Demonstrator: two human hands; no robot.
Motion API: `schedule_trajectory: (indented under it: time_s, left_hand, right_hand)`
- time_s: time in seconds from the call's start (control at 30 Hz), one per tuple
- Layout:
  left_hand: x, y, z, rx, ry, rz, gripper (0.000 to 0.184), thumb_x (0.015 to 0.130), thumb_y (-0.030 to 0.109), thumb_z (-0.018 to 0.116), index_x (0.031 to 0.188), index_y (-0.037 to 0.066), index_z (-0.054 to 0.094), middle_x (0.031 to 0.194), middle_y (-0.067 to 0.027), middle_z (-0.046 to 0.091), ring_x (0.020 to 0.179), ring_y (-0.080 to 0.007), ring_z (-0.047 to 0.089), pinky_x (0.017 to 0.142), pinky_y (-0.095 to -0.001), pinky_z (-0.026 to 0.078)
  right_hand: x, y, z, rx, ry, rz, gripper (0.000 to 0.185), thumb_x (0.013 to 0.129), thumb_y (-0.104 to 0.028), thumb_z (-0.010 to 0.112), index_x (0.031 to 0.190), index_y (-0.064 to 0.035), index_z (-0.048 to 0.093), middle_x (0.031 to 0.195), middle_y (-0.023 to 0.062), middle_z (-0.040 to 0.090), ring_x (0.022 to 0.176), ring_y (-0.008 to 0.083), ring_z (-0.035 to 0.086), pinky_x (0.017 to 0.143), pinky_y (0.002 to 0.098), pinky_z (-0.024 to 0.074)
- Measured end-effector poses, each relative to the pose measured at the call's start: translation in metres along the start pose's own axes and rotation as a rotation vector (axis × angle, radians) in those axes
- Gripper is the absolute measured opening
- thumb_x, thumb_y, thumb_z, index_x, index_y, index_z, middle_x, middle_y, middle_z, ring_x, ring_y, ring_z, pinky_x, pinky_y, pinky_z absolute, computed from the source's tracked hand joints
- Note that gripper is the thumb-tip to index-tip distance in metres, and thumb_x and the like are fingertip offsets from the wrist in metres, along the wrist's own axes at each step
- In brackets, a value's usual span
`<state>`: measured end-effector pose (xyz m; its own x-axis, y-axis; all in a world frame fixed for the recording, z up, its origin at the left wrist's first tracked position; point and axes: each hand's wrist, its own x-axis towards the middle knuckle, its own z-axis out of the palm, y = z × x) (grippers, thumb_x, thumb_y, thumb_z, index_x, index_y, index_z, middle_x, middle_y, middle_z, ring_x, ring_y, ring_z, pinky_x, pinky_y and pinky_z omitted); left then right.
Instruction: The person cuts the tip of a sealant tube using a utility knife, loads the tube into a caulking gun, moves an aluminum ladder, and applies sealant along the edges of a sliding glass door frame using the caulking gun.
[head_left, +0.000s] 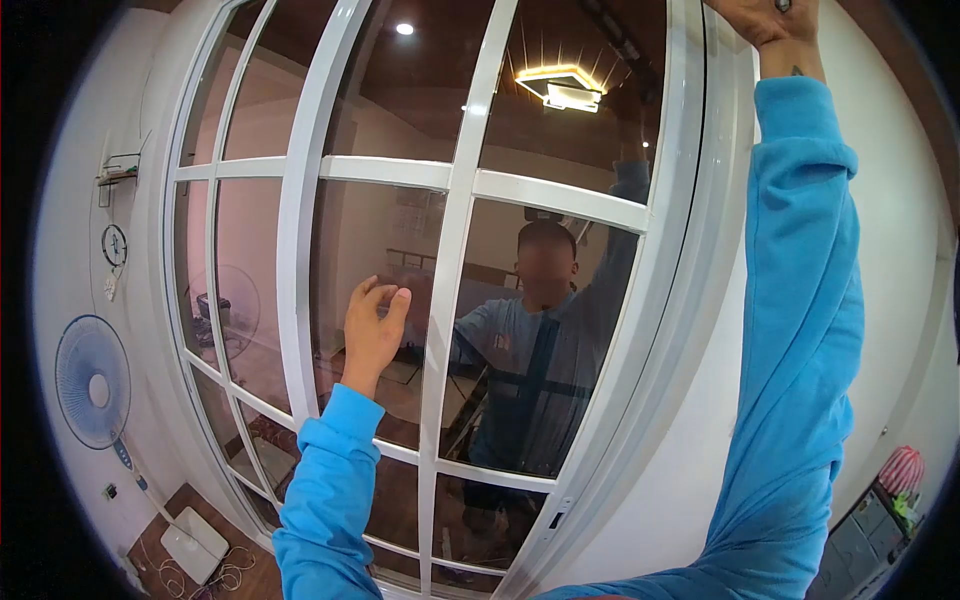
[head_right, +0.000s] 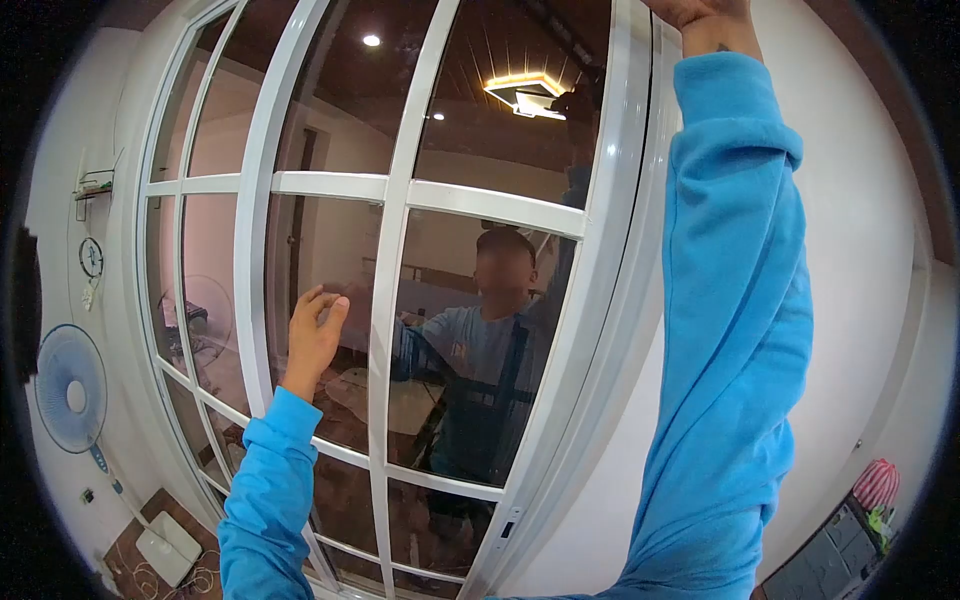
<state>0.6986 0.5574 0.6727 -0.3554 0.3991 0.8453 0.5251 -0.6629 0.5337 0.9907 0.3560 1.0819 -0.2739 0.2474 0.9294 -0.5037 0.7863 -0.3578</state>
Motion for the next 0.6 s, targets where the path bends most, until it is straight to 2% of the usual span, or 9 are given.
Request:
schedule_trajectory:
  time_s: [0.2,0.47,0.6]
  left_hand:
    - [-0.007,0.0,0.0,0.004,-0.028,0.009,0.04,0.083,0.036,0.061,0.095,-0.002,0.066,0.115,-0.0243,0.056,0.119,-0.0363,0.046,0.095,-0.0429,0.039]
    - [-0.023,-0.011,0.001,-0.026,-0.077,-0.023,0.04,0.084,0.038,0.061,0.097,0.0,0.066,0.122,-0.0256,0.051,0.118,-0.0376,0.046,0.097,-0.043,0.038]
    - [-0.034,-0.014,-0.001,-0.046,-0.109,-0.051,0.04,0.084,0.036,0.061,0.1,-0.001,0.066,0.125,-0.0229,0.05,0.121,-0.0347,0.045,0.099,-0.0411,0.036]
  right_hand:
    - [-0.017,0.002,-0.004,-0.008,0.04,0.058,0.052,0.063,-0.024,0.052,0.102,0.0085,0.05,0.093,0.0207,0.056,0.089,0.0342,0.055,0.086,0.0484,0.0453]
    - [-0.054,0.017,0.0,-0.122,0.062,-0.014,0.047,0.062,-0.025,0.051,0.095,0.008,0.054,0.089,0.0198,0.058,0.084,0.0337,0.057,0.078,0.0479,0.0485]
    - [-0.078,0.023,0.005,-0.145,0.052,0.008,0.045,0.062,-0.025,0.049,0.094,0.0072,0.054,0.087,0.0193,0.059,0.083,0.0338,0.058,0.074,0.0478,0.0496]
